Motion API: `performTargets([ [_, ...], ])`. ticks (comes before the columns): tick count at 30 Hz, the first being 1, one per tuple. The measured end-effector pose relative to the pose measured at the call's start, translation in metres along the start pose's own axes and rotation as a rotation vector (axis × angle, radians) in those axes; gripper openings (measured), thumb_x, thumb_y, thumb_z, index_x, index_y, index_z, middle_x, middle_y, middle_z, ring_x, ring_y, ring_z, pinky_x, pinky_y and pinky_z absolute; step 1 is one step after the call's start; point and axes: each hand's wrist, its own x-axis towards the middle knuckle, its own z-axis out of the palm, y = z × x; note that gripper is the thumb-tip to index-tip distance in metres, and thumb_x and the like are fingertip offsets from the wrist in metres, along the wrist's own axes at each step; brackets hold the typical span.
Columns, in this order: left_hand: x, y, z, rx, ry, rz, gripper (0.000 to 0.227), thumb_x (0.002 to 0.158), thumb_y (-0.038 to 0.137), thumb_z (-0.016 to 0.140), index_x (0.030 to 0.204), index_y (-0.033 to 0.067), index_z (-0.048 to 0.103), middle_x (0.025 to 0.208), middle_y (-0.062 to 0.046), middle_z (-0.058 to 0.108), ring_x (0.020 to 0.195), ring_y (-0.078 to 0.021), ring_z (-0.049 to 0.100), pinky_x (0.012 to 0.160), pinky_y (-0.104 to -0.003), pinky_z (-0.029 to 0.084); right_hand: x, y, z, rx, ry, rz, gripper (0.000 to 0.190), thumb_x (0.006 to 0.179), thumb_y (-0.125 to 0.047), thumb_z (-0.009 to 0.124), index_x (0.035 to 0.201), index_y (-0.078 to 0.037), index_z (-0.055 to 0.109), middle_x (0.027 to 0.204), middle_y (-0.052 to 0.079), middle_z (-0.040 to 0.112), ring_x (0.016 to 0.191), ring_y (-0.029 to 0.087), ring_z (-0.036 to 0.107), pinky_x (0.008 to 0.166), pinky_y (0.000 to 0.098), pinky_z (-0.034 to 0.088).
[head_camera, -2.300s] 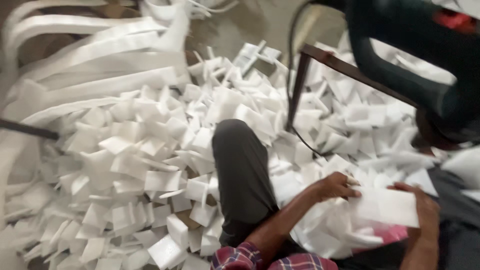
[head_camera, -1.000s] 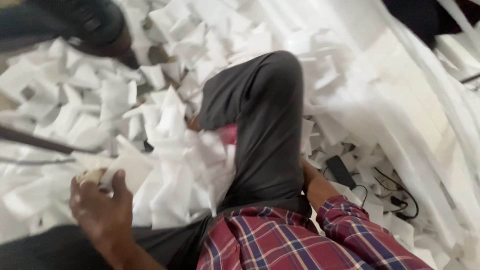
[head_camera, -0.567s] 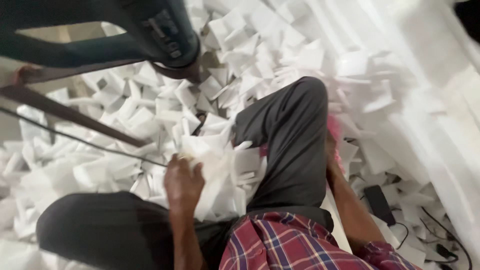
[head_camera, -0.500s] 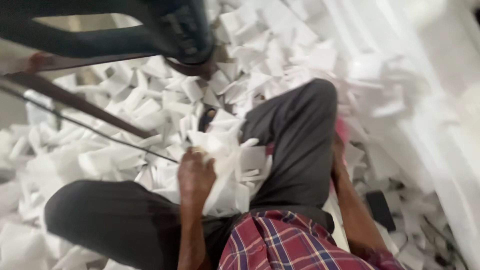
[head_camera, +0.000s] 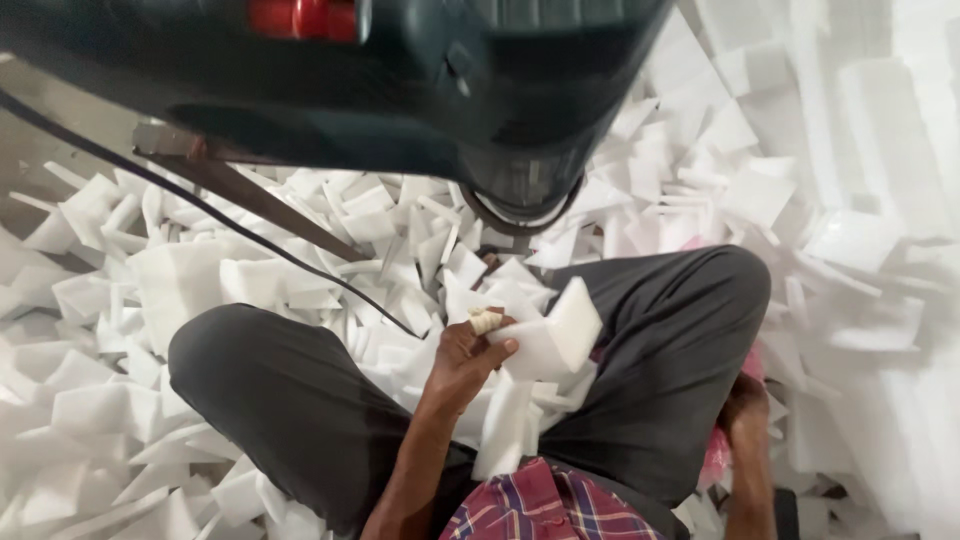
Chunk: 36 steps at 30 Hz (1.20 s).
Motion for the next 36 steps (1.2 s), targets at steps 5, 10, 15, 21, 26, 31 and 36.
performTargets([
  [5,0.022,0.015,0.0,-0.096,-0.153,-0.1,0.028,0.087,0.003,0.078,0.114,-0.006,0.073,0.104,-0.013,0.074,0.092,-0.0164,0.07,0.084,-0.031,0.059,-0.044,-0.135,-0.032,-0.414,0.514,-0.627,0.022,0.105,-0.021,0.071,0.114,-0.001,0.073,0.114,0.017,0.074,0.109,0.031,0.07,0.095,0.0405,0.055],
  [10,0.016,0.046,-0.013,0.386,-0.208,0.022,0.03,0.085,0.01,0.079,0.113,-0.0001,0.074,0.104,-0.009,0.075,0.089,-0.0174,0.07,0.08,-0.03,0.057,-0.053,-0.25,0.028,-0.09,-0.446,-0.966,0.077,0.069,-0.038,0.085,0.136,-0.008,0.063,0.129,0.01,0.069,0.117,0.025,0.066,0.099,0.0386,0.053],
  [15,0.009,0.049,-0.011,0.515,0.061,0.163,0.026,0.088,0.007,0.075,0.113,0.0002,0.075,0.105,-0.013,0.07,0.085,-0.022,0.067,0.073,-0.033,0.054,-0.044,-0.242,0.101,0.004,-0.977,-0.636,0.052,0.065,-0.024,0.094,0.109,-0.006,0.075,0.104,0.006,0.078,0.096,0.02,0.07,0.081,0.0361,0.056],
  [21,0.02,0.032,0.001,0.503,0.444,0.245,0.039,0.091,-0.002,0.068,0.129,0.0044,0.063,0.11,-0.006,0.066,0.082,-0.0147,0.065,0.07,-0.029,0.057,-0.028,-0.199,0.114,0.51,-0.557,-0.187,0.021,0.089,-0.008,0.078,0.106,0.002,0.073,0.094,0.006,0.073,0.081,0.012,0.065,0.074,0.0277,0.052],
  [26,0.027,0.026,0.026,0.43,0.421,0.269,0.07,0.086,-0.008,0.068,0.151,0.0049,0.046,0.087,-0.005,0.058,0.079,-0.0134,0.061,0.069,-0.029,0.055,-0.043,-0.191,0.109,0.836,-0.33,-0.121,0.014,0.095,-0.007,0.072,0.106,0.001,0.07,0.096,0.005,0.073,0.084,0.008,0.066,0.082,0.0225,0.053],
  [31,0.028,0.014,0.028,0.546,0.361,0.253,0.073,0.085,-0.008,0.064,0.154,0.0006,0.043,0.087,-0.01,0.056,0.071,-0.0176,0.053,0.063,-0.036,0.049,-0.07,-0.211,0.117,0.761,-0.19,-0.265,0.015,0.096,-0.005,0.074,0.106,0.004,0.069,0.097,0.003,0.072,0.085,0.006,0.064,0.081,0.0205,0.052],
  [36,0.019,0.005,0.036,0.602,0.325,0.595,0.055,0.084,-0.001,0.069,0.133,0.0001,0.043,0.121,-0.02,0.063,0.083,-0.021,0.057,0.075,-0.037,0.052,-0.098,-0.227,0.111,0.465,-0.063,-0.378,0.02,0.097,-0.007,0.075,0.111,0.006,0.068,0.09,0.005,0.069,0.075,0.006,0.057,0.068,0.0205,0.048],
])
